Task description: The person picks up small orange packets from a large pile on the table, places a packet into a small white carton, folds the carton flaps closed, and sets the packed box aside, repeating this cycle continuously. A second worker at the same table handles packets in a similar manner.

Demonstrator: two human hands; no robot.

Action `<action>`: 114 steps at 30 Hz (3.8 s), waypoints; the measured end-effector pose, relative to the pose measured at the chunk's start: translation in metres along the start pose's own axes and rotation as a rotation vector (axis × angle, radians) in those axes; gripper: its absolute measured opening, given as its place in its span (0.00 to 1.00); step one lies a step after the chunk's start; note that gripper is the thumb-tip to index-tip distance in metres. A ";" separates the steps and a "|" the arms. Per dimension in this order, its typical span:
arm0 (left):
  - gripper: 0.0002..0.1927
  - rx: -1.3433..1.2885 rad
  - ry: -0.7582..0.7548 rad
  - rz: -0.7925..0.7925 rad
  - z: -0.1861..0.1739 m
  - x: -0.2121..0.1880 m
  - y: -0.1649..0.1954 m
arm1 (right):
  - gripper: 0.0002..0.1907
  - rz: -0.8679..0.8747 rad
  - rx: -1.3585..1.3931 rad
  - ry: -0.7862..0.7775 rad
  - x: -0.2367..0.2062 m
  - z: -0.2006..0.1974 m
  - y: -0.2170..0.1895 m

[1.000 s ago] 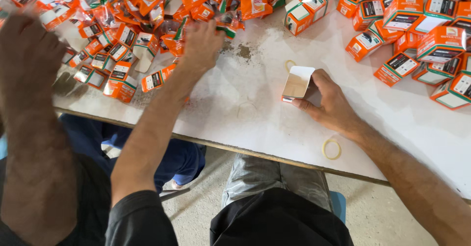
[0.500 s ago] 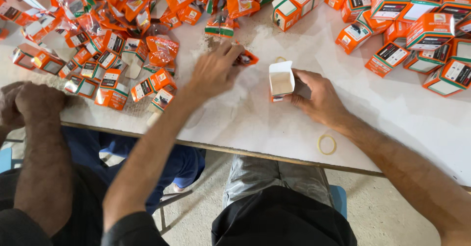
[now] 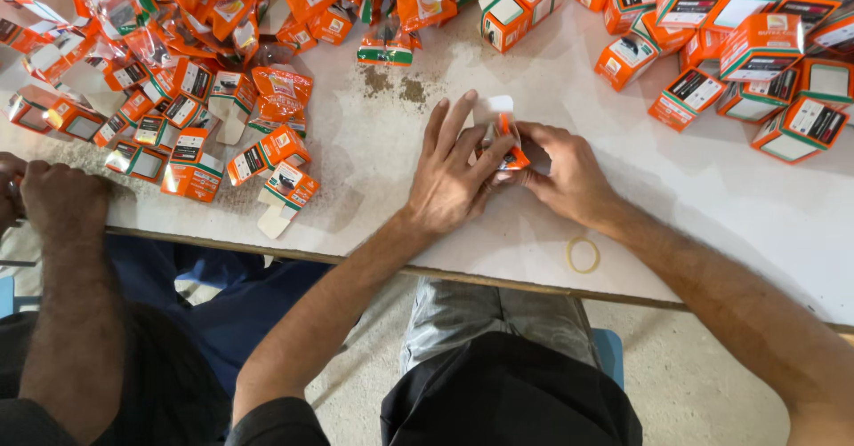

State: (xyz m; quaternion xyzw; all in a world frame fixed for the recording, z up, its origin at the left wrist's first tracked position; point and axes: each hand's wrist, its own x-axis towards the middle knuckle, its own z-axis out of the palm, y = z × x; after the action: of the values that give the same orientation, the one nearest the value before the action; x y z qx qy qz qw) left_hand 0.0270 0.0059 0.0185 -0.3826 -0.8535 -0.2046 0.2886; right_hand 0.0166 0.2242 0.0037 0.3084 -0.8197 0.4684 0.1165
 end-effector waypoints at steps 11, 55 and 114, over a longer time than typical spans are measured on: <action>0.28 -0.427 0.154 -0.733 0.023 0.018 0.010 | 0.31 -0.025 -0.179 -0.002 0.004 0.000 -0.001; 0.13 -0.589 -0.021 -0.266 -0.003 -0.007 -0.008 | 0.49 0.128 -0.176 -0.087 0.001 0.005 -0.021; 0.21 0.157 -0.370 -0.277 -0.015 0.020 -0.098 | 0.30 -0.032 -0.076 -0.027 0.013 -0.003 0.012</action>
State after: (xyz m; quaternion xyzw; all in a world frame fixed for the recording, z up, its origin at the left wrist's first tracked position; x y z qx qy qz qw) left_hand -0.0543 -0.0531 0.0295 -0.2691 -0.9495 -0.1017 0.1254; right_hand -0.0013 0.2261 0.0027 0.3230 -0.8335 0.4308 0.1243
